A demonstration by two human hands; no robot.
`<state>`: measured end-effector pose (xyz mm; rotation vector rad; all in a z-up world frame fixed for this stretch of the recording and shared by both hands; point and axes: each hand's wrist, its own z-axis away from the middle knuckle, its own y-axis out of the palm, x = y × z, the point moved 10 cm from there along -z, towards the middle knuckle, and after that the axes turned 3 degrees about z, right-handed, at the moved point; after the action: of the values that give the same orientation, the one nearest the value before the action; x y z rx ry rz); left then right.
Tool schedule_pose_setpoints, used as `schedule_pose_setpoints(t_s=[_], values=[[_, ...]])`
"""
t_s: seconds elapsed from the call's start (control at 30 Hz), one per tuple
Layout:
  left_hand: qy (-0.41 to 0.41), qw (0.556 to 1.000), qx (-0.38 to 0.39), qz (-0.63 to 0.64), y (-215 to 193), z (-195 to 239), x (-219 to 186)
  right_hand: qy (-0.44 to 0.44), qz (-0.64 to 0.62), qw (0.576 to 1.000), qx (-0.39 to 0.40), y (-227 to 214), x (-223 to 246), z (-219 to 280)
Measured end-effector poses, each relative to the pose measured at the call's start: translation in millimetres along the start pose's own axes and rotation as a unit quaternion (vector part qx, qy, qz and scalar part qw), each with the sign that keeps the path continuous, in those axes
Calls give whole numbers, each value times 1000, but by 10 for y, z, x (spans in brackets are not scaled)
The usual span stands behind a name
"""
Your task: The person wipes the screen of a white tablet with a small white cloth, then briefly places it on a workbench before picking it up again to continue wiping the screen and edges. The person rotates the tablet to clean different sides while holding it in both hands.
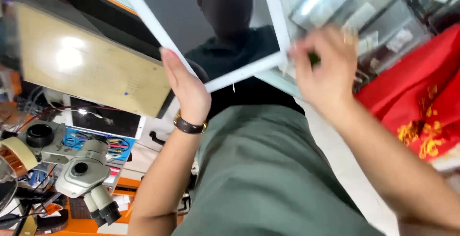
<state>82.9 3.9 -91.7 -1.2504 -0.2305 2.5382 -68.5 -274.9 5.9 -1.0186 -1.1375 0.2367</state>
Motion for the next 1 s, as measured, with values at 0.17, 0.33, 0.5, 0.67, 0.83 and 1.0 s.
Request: schedule_pose_setpoints(t_s=[0.17,0.33,0.5,0.67,0.83,1.0], values=[[-50,996,-36,58,37,-6,-28,-19,29,999,-3,-35,221,-206],[-22,999,-16,39,86,-8,-168,-9,30,1000,-2,4,90,-141],[5,996,-34,83,120,9,-225,-35,29,999,-27,-121,212,-24],[-115,984,-82,104,215,192,-158,77,-14,996,39,-247,-180,436],[17,994,68,90,415,459,-167,117,-129,984,-47,-522,-220,205],[-42,964,252,-67,310,646,-98,176,-162,968,-75,-679,-581,168]])
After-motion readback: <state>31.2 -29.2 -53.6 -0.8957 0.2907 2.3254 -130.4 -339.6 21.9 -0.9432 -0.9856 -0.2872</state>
